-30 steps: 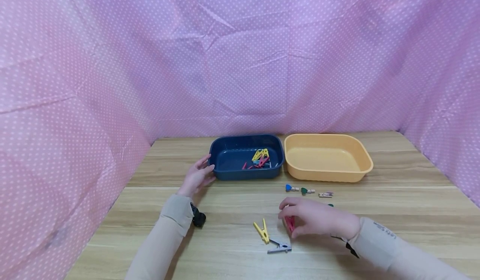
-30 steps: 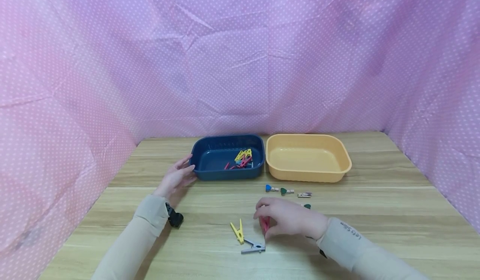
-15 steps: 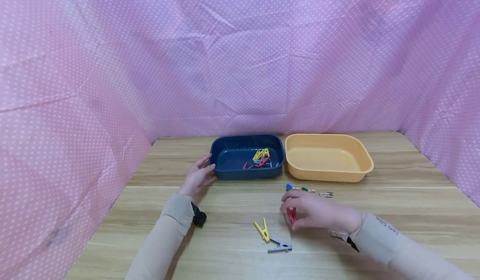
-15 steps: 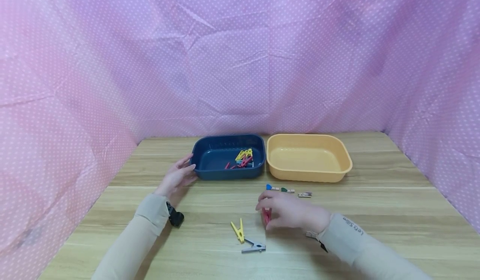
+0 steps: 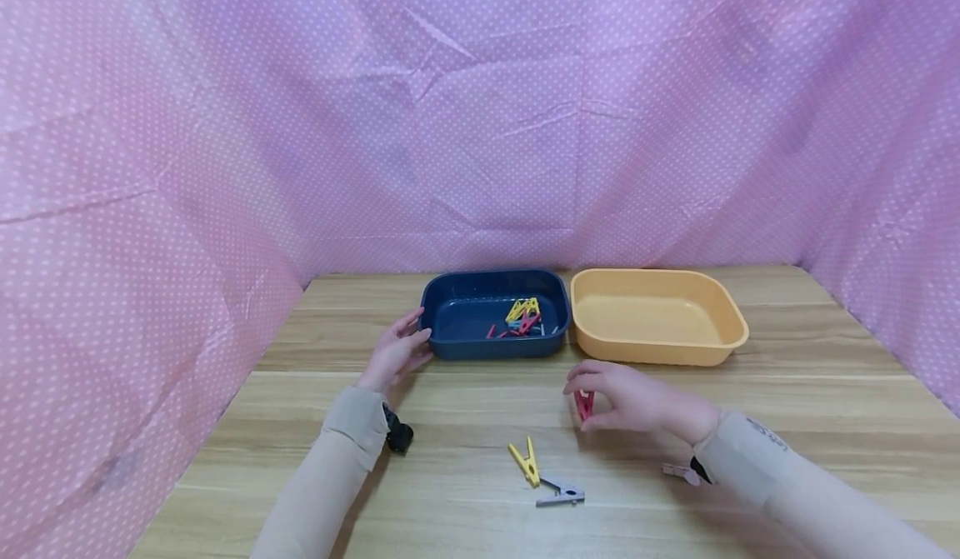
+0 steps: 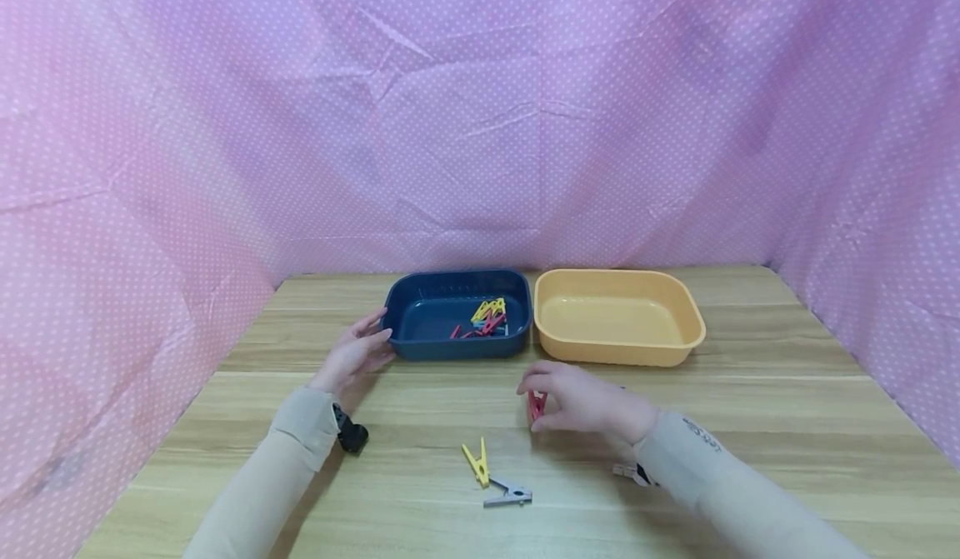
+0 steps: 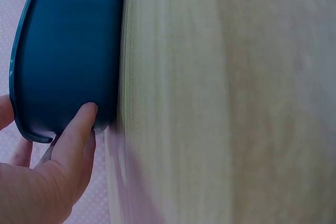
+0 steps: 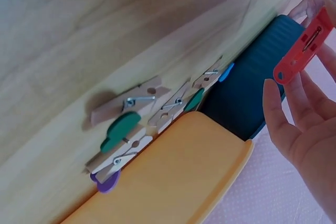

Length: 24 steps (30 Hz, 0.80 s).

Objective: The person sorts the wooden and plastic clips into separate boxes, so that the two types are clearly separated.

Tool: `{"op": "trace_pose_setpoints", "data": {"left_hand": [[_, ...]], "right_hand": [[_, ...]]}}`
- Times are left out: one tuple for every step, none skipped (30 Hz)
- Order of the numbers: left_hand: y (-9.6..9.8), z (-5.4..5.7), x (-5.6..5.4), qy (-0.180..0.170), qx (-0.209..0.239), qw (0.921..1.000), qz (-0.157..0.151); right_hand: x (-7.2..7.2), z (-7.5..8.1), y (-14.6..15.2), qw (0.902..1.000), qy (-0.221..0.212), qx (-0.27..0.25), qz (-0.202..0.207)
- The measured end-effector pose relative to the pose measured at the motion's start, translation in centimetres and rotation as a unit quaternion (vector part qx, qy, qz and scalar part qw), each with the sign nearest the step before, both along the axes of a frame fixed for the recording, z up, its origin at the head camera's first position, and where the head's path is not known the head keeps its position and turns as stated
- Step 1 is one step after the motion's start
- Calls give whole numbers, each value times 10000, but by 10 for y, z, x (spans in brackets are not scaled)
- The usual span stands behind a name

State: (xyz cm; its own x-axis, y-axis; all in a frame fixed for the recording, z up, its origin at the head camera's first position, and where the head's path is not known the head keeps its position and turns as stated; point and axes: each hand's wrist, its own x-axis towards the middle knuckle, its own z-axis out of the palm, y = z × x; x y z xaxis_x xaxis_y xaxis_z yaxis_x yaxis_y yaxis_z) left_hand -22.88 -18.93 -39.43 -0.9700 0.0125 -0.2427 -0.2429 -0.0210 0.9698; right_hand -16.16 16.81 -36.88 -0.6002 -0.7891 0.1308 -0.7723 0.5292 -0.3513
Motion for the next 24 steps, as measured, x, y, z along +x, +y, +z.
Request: {"op": "trace_pose_setpoints", "data": {"left_hand": [[0, 0, 0, 2, -3, 10000, 0], [0, 0, 0, 3, -13, 10000, 4], [0, 0, 0, 8, -16, 10000, 3], [0, 0, 0, 15, -21, 10000, -2], [0, 0, 0, 38, -20, 10000, -24], [0, 0, 0, 35, -17, 10000, -13], [0, 0, 0, 37, -23, 10000, -10], [0, 0, 0, 33, -32, 10000, -4], [0, 0, 0, 29, -38, 10000, -2], [0, 0, 0, 17, -42, 10000, 13], [0, 0, 0, 6, -49, 10000, 26], [0, 0, 0, 2, -48, 10000, 31], [0, 0, 0, 16, -50, 10000, 15], [0, 0, 0, 18, -48, 10000, 18], [0, 0, 0, 23, -45, 10000, 23], [0, 0, 0, 28, -45, 10000, 23], [-1, 0, 0, 36, -44, 10000, 23], [-1, 0, 0, 51, -44, 10000, 18], [-1, 0, 0, 49, -57, 10000, 23], [-1, 0, -1, 45, -64, 10000, 25], [-1, 0, -1, 36, -70, 10000, 23], [-1, 0, -1, 36, -80, 10000, 4], [-1, 0, -1, 27, -81, 10000, -4], [-1, 0, -1, 27, -85, 10000, -26]], "right_hand": [[-1, 0, 0, 10000, 10, -3, -37], [-2, 0, 0, 10000, 31, -22, -57], [-3, -1, -1, 9999, 40, -37, -90], [-4, -1, -1, 9999, 28, -53, -138], [-6, -2, -2, 9998, 40, -77, -158], [-8, -3, -2, 9998, 62, -98, -177], [-9, -3, -3, 9997, 91, -110, -195], [-11, -3, -3, 9997, 126, -118, -198], [-13, -4, -4, 9996, 151, -121, -207], [-15, -4, -4, 9995, 197, -127, -194], [-17, -4, -5, 9994, 253, -137, -169], [-19, -4, -5, 9993, 293, -155, -145], [-20, -3, -6, 9992, 340, -176, -116], [-22, -3, -7, 9990, 401, -192, -88], [-23, -2, -8, 9988, 422, -212, -88], [-24, -2, -9, 9987, 453, -223, -88], [-25, -1, -9, 9986, 475, -224, -113], [-27, 0, -10, 9984, 499, -235, -120], [-28, 0, -11, 9982, 539, -229, -132], [-29, 1, -12, 9980, 561, -231, -147], [-30, 2, -13, 9980, 574, -221, -166], [-31, 2, -13, 9978, 609, -229, -155], [-33, 3, -14, 9976, 636, -238, -148], [-34, 4, -15, 9974, 661, -266, -114]]}}
